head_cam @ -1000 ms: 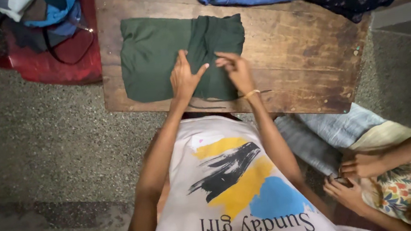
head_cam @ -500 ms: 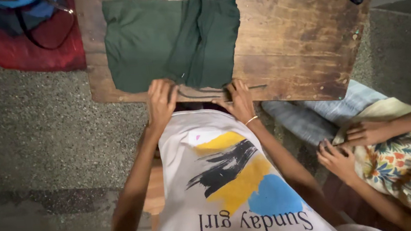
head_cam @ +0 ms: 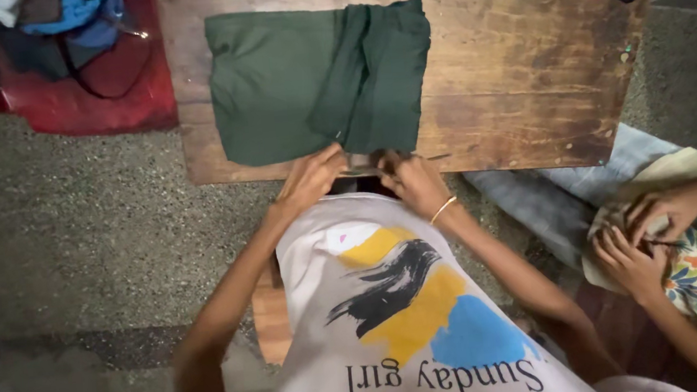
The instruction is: The person folds several garments on a wooden table, including a blue pair of jeans, a green t-shirt, a blue t-shirt, a striped t-shirt, a red shirt, a purple shirt, and a white shirt. Each item is folded by hand and stacked on the table.
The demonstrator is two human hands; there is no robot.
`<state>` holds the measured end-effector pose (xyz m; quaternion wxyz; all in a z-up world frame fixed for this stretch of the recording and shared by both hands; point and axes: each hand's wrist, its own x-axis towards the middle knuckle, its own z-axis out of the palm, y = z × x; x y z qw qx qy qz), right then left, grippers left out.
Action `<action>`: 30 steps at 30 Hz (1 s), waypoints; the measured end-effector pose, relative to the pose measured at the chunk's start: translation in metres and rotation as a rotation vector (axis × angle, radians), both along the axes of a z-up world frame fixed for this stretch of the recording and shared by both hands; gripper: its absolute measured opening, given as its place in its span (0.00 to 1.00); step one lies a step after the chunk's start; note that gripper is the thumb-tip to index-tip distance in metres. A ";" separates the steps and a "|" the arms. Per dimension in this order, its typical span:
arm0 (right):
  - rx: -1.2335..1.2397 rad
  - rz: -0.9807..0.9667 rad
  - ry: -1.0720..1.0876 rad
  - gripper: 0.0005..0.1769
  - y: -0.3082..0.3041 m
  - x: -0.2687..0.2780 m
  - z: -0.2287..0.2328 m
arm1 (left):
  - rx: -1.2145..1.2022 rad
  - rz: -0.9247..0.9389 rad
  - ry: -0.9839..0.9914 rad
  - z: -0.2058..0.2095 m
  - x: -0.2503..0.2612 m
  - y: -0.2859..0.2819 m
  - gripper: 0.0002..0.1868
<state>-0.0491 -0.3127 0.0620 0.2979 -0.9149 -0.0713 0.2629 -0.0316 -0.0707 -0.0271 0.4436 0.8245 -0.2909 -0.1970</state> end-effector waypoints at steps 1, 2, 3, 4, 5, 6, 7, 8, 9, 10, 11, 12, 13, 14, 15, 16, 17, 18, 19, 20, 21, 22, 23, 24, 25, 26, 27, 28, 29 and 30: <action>-0.021 0.008 -0.012 0.11 0.008 0.010 0.012 | -0.068 0.108 0.084 0.002 0.000 0.004 0.06; -0.041 0.015 -0.023 0.10 0.016 0.023 0.021 | -0.137 0.215 0.168 0.004 0.000 0.008 0.06; -0.060 0.025 -0.035 0.09 0.024 0.037 0.029 | -0.206 0.325 0.251 0.005 0.001 0.012 0.06; -0.011 0.079 -0.163 0.07 0.032 0.053 0.034 | -0.277 0.399 0.283 0.006 0.004 0.016 0.09; 0.040 0.136 -0.287 0.06 0.041 0.071 0.035 | -0.348 0.476 0.316 0.005 0.006 0.019 0.13; 0.093 0.192 -0.411 0.04 0.049 0.090 0.033 | -0.419 0.553 0.348 0.002 0.009 0.023 0.16; 0.146 0.202 -0.342 0.04 0.060 0.110 0.027 | -0.459 0.593 0.361 0.000 0.011 0.026 0.18; 0.197 0.213 -0.272 0.04 0.069 0.132 0.017 | -0.500 0.633 0.372 -0.004 0.014 0.029 0.20; 0.259 0.234 -0.209 0.05 0.079 0.153 0.004 | -0.540 0.671 0.386 -0.008 0.015 0.031 0.22; 0.320 0.256 -0.145 0.07 0.088 0.170 -0.011 | -0.603 0.697 0.430 -0.013 0.020 0.033 0.25; 0.331 0.252 -0.045 0.08 0.096 0.183 -0.027 | -0.669 0.723 0.475 -0.019 0.024 0.033 0.29; 0.341 0.248 0.055 0.09 0.102 0.194 -0.044 | -0.735 0.748 0.520 -0.025 0.029 0.034 0.33; 0.349 0.244 0.155 0.10 0.106 0.202 -0.060 | -0.723 0.778 0.529 -0.030 0.033 0.034 0.33; 0.430 0.210 0.222 0.10 0.107 0.207 -0.076 | -0.712 0.808 0.537 -0.035 0.037 0.033 0.33; 0.509 0.173 0.290 0.09 0.107 0.209 -0.089 | -0.701 0.836 0.548 -0.039 0.040 0.031 0.33; 0.587 0.134 0.359 0.09 0.107 0.208 -0.101 | -0.659 0.862 0.495 -0.042 0.043 0.028 0.34; 0.625 0.086 0.360 0.09 0.106 0.204 -0.109 | -0.616 0.885 0.443 -0.045 0.045 0.026 0.35; 0.663 0.038 0.360 0.09 0.105 0.201 -0.113 | -0.573 0.908 0.392 -0.046 0.046 0.024 0.35; 0.701 -0.012 0.360 0.09 0.105 0.197 -0.115 | -0.522 0.910 0.355 -0.047 0.047 0.024 0.36; 0.626 0.008 0.219 0.10 0.102 0.192 -0.112 | -0.471 0.912 0.318 -0.047 0.048 0.023 0.36; 0.550 0.027 0.078 0.12 0.100 0.186 -0.106 | -0.419 0.912 0.280 -0.047 0.050 0.024 0.36; 0.472 0.046 -0.063 0.13 0.096 0.180 -0.098 | -0.399 0.907 0.248 -0.046 0.051 0.024 0.35; 0.456 0.062 -0.169 0.15 0.090 0.173 -0.087 | -0.379 0.901 0.218 -0.044 0.052 0.023 0.33; 0.440 0.078 -0.275 0.16 0.081 0.165 -0.076 | -0.359 0.895 0.188 -0.042 0.053 0.021 0.32; 0.423 0.098 -0.379 0.17 0.071 0.157 -0.066 | -0.352 0.901 0.161 -0.040 0.053 0.019 0.29; 0.428 -0.008 -0.365 0.16 0.059 0.146 -0.057 | -0.344 0.907 0.135 -0.038 0.053 0.017 0.25; 0.433 -0.112 -0.351 0.14 0.045 0.133 -0.051 | -0.336 0.913 0.107 -0.036 0.053 0.015 0.22; 0.437 -0.216 -0.335 0.13 0.028 0.119 -0.048 | -0.314 0.924 0.123 -0.034 0.052 0.012 0.20; 0.490 -0.356 -0.355 0.12 0.012 0.107 -0.049 | -0.291 0.934 0.137 -0.032 0.051 0.010 0.19; 0.541 -0.497 -0.374 0.10 -0.004 0.093 -0.055 | -0.268 0.944 0.150 -0.029 0.050 0.009 0.17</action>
